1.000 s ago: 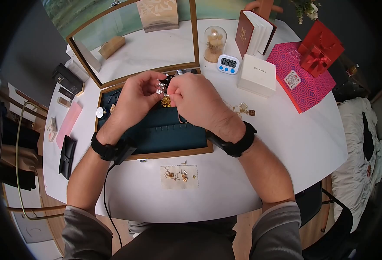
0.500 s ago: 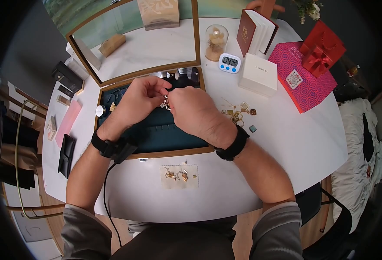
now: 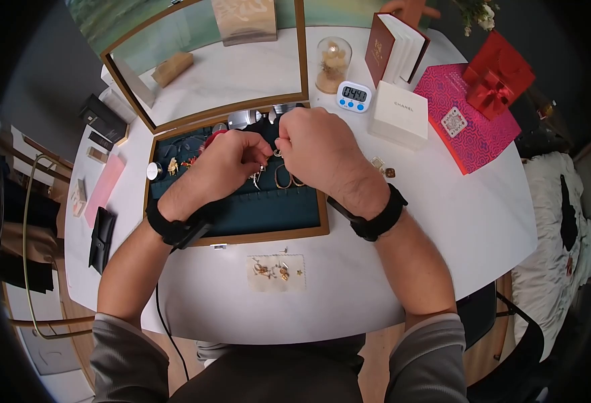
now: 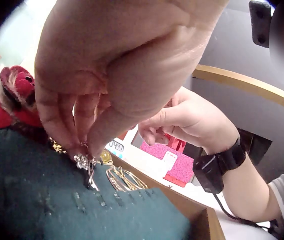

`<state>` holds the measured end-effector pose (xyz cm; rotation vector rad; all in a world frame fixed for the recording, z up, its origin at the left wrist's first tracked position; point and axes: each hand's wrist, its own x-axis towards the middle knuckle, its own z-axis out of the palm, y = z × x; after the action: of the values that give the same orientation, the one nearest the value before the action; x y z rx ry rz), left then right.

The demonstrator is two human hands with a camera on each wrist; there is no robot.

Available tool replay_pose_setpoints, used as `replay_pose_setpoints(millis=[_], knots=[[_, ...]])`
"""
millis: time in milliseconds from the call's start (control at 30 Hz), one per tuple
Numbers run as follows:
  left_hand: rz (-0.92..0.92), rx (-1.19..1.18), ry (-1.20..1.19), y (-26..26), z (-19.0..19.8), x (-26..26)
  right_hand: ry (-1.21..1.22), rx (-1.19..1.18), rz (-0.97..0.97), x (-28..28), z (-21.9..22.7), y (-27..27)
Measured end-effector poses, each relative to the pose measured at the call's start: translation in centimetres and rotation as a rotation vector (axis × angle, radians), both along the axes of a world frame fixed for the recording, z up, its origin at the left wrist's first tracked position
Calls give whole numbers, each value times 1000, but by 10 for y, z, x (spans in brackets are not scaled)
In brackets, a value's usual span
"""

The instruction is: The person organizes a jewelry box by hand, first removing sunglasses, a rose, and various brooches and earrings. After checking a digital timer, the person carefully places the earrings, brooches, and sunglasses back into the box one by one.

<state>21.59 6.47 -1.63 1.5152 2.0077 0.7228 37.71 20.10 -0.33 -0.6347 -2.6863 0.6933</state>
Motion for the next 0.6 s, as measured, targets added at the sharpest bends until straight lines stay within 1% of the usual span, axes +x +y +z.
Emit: replay_pose_setpoints(millis=[67,100,167,200,233,267,467,600], knots=[[8,-3,13,-2,0,1,-14,12,-14,1,2,0],[3,33,39,-2,-3,0,-13,11,-14,1,3,1],[-1,70,66,-3,-7,0,-4,95,-42,3,5,2],[12,82,75,-3,-8,0,-3,96,-42,4,6,3],[27,94,85,-3,-9,0,-28,95,-80,4,9,4],[27,95,86,-3,-10,0,-54,94,-118,5,11,5],[-18,108,37,0,-9,2,-46,150,-171,10,14,13],[-20,116,36,1,-10,3,-67,166,-176,11,14,13]])
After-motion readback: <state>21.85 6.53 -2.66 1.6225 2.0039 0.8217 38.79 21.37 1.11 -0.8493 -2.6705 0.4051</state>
